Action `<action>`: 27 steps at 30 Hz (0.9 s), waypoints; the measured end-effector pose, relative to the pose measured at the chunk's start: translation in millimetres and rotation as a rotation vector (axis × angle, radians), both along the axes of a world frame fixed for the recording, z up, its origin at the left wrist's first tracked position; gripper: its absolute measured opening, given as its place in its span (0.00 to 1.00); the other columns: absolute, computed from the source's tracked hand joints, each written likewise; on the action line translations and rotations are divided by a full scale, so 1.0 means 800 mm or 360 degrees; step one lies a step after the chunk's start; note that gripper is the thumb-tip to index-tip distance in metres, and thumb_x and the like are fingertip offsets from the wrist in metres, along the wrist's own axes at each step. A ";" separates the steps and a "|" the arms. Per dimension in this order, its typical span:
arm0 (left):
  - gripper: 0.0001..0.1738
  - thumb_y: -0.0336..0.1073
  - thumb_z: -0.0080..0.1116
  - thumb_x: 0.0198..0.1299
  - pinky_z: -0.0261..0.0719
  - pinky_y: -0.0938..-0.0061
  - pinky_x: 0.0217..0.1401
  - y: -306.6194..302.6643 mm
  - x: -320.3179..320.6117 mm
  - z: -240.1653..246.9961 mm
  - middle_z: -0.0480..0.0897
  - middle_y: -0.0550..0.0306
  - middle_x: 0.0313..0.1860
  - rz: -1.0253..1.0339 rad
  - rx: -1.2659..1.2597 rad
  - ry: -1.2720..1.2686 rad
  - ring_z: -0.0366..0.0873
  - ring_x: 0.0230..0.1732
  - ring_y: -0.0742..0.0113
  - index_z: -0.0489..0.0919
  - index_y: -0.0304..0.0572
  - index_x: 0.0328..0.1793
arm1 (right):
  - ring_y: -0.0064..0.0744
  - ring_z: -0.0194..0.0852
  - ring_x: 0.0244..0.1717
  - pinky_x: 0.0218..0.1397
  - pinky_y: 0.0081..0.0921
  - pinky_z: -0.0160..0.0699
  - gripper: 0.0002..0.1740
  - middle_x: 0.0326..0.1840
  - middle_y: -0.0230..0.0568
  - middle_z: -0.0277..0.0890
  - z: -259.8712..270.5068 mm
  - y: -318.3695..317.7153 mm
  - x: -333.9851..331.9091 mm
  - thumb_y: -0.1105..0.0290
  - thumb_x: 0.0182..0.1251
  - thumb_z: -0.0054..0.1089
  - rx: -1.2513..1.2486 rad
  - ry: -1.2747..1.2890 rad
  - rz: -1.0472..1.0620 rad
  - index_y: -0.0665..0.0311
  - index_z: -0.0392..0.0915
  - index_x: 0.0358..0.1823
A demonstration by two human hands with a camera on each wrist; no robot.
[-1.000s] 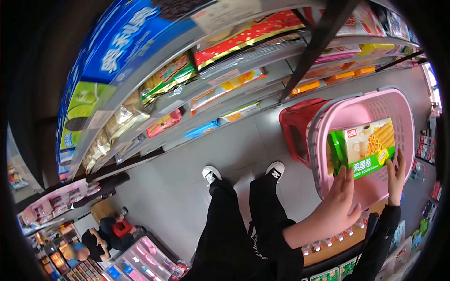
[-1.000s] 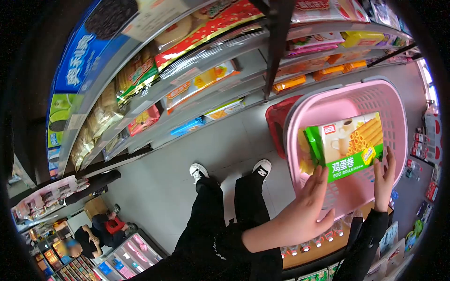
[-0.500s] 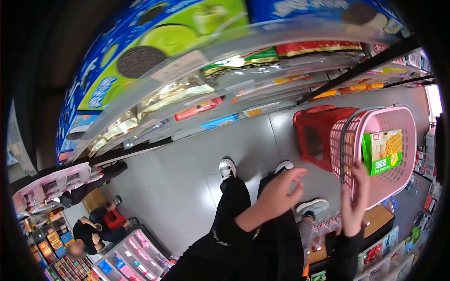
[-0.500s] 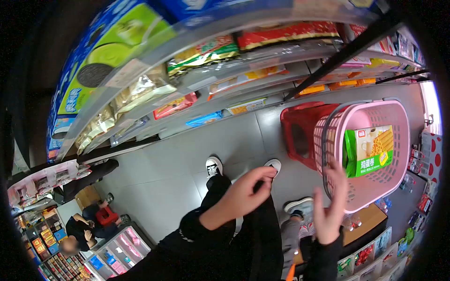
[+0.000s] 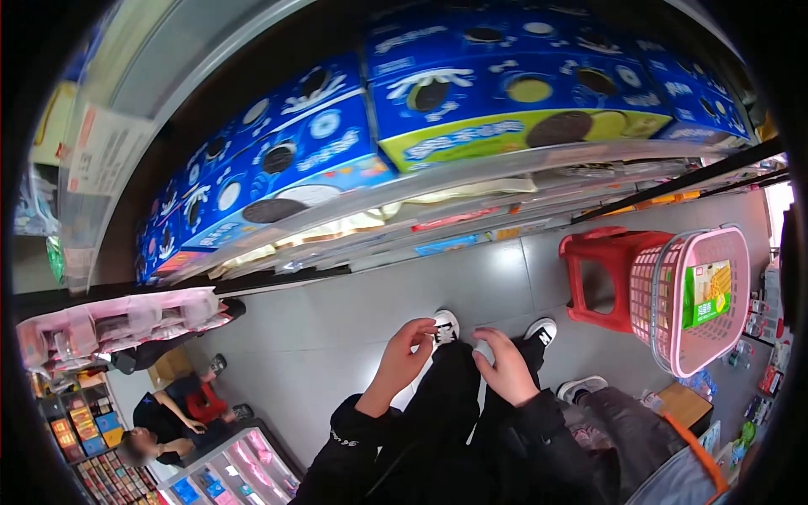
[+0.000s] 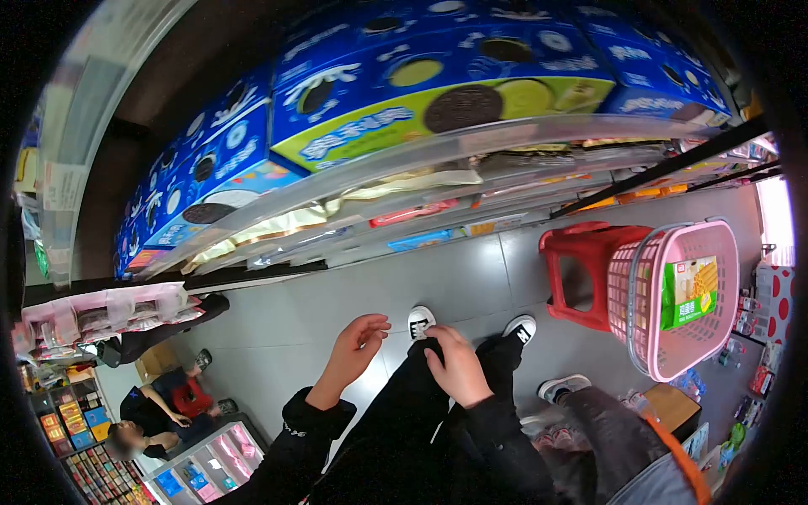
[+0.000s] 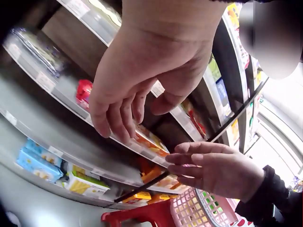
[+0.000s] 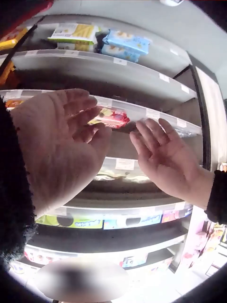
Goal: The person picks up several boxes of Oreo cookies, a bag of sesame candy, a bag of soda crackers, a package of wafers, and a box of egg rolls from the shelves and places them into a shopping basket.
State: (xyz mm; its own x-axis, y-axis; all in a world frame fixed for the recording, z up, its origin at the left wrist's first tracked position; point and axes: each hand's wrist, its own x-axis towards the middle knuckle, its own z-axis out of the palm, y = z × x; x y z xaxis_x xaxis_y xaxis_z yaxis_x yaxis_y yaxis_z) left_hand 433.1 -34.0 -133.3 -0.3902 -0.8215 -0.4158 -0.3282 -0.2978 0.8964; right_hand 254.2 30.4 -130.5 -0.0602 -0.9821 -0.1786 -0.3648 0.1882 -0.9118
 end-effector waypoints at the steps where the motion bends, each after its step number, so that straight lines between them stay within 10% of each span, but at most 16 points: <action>1: 0.14 0.25 0.46 0.51 0.71 0.76 0.45 -0.003 0.011 -0.002 0.75 0.52 0.39 0.0007 -0.0001 -0.0007 0.74 0.42 0.66 0.67 0.35 0.47 | 0.48 0.65 0.44 0.47 0.30 0.64 0.15 0.41 0.51 0.67 -0.009 -0.005 0.013 0.77 0.48 0.52 -0.0001 -0.0007 0.0007 0.69 0.67 0.40; 27: 0.13 0.25 0.45 0.51 0.70 0.79 0.42 -0.029 0.089 -0.107 0.74 0.53 0.36 0.0008 0.0042 -0.0313 0.73 0.41 0.68 0.68 0.34 0.44 | 0.36 0.72 0.34 0.39 0.25 0.69 0.13 0.35 0.46 0.72 -0.142 -0.016 0.098 0.73 0.52 0.52 0.0653 -0.0535 0.0074 0.70 0.69 0.39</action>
State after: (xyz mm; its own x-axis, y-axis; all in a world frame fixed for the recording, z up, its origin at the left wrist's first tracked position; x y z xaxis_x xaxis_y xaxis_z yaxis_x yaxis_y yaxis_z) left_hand 504.6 -57.0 -218.9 -0.2952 -0.8112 -0.5048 -0.4948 -0.3222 0.8071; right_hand 332.7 17.6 -243.9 0.1085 -0.8277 -0.5506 -0.0815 0.5446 -0.8347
